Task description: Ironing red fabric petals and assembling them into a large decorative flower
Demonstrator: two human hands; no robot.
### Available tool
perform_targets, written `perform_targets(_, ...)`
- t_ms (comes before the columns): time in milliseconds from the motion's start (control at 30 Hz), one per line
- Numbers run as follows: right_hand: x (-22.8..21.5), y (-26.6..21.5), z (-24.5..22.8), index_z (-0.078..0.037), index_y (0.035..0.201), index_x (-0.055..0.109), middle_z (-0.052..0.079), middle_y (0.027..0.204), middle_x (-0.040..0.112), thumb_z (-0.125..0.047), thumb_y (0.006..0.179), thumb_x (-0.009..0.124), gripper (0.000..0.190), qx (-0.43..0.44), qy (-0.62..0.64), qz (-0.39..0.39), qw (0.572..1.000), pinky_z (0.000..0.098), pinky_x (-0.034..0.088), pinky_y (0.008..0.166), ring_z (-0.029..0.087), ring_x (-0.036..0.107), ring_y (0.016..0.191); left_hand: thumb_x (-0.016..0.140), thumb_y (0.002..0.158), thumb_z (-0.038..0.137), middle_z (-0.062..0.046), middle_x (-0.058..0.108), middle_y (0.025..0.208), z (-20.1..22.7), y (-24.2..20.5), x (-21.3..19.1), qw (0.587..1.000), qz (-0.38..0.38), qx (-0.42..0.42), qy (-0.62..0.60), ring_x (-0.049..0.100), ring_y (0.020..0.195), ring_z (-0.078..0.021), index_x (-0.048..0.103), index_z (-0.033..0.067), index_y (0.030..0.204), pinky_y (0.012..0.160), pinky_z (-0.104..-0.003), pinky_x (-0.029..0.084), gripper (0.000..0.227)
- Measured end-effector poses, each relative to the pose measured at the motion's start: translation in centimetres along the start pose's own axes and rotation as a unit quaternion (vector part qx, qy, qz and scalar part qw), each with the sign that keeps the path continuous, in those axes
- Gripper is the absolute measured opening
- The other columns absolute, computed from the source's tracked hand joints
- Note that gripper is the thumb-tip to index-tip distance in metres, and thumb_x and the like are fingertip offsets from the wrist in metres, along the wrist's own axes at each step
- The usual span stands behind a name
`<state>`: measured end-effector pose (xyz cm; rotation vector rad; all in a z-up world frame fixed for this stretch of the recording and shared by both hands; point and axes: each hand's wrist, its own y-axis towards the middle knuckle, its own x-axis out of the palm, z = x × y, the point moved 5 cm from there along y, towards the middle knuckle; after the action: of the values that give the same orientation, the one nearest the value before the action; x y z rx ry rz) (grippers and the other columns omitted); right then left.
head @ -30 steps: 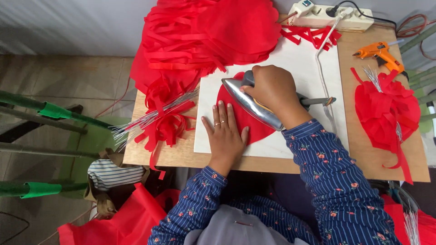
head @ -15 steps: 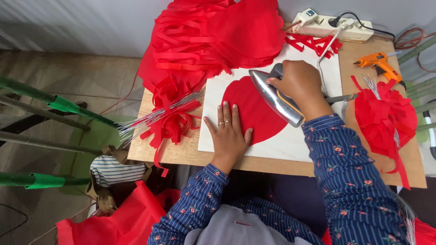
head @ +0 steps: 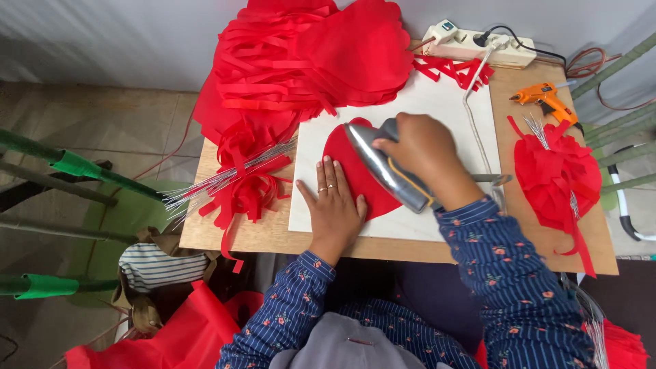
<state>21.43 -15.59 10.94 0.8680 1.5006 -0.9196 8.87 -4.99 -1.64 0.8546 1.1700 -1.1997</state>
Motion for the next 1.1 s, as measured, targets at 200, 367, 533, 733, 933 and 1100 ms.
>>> perform_targets(200, 0.9, -0.1, -1.5, -0.001, 0.106, 0.07, 0.018, 0.086, 0.074, -0.045, 0.092, 0.07, 0.046, 0.003, -0.022, -0.026, 0.999, 0.0466, 0.06, 0.074, 0.037, 0.075, 0.09, 0.037, 0.093, 0.046, -0.024, 0.008, 0.169, -0.1, 0.0, 0.2, 1.0, 0.0, 0.004, -0.003, 0.004, 0.157, -0.0358, 0.015, -0.0025, 0.16, 0.115, -0.077, -0.005, 0.086)
perform_targets(367, 0.8, 0.1, 0.2, 0.001, 0.108, 0.068, 0.021, 0.088, 0.074, -0.048, 0.092, 0.07, 0.052, 0.007, -0.042, -0.018, 0.999, 0.0503, 0.06, 0.074, 0.04, 0.075, 0.091, 0.038, 0.092, 0.046, -0.024, 0.009, 0.17, 0.0, 0.0, 0.3, 1.0, 0.007, 0.004, -0.002, 0.004, 0.158, -0.0357, 0.016, -0.0027, 0.16, 0.115, -0.077, -0.005, 0.087)
perform_targets(533, 0.7, 0.2, 3.4, 0.001, 0.106, 0.069, 0.021, 0.088, 0.075, -0.05, 0.092, 0.071, 0.053, 0.029, -0.062, 0.008, 0.998, 0.0505, 0.06, 0.074, 0.042, 0.075, 0.092, 0.04, 0.092, 0.046, -0.024, 0.011, 0.169, -0.3, 0.0, 0.2, 1.0, 0.025, 0.007, -0.01, 0.007, 0.158, -0.0359, 0.018, -0.0032, 0.16, 0.114, -0.077, -0.006, 0.087)
perform_targets(733, -0.2, -0.7, 7.0, 0.004, 0.106, 0.071, 0.024, 0.089, 0.076, -0.046, 0.093, 0.072, 0.051, 0.064, -0.075, 0.023, 0.995, 0.0504, 0.06, 0.076, 0.043, 0.075, 0.092, 0.042, 0.095, 0.051, -0.023, 0.013, 0.169, -0.4, 0.1, -0.7, 1.0, 0.014, 0.012, 0.003, 0.01, 0.157, -0.0354, 0.019, -0.001, 0.16, 0.114, -0.078, -0.003, 0.086)
perform_targets(933, -1.1, -1.5, 9.3, -0.003, 0.098, 0.073, 0.021, 0.082, 0.075, -0.053, 0.085, 0.075, 0.052, 0.065, -0.021, 0.021, 0.997, 0.05, 0.058, 0.075, 0.044, 0.074, 0.092, 0.048, 0.1, 0.049, -0.02, 0.025, 0.166, -3.0, 1.3, -1.7, 0.995, -0.042, 0.033, -0.081, 0.023, 0.154, -0.0312, 0.018, 0.0049, 0.161, 0.113, -0.074, 0.009, 0.081)
perform_targets(1100, -1.8, -1.4, 6.2, -0.016, 0.101, 0.074, 0.017, 0.08, 0.075, -0.068, 0.073, 0.074, 0.059, -0.055, -0.038, -0.003, 0.998, 0.0481, 0.057, 0.075, 0.041, 0.074, 0.09, 0.055, 0.092, 0.0, -0.009, 0.065, 0.13, -7.6, 3.3, -7.1, 0.934, 0.212, 0.098, -0.271, 0.062, 0.122, -0.0346, 0.061, 0.0156, 0.137, 0.098, -0.048, 0.051, 0.048)
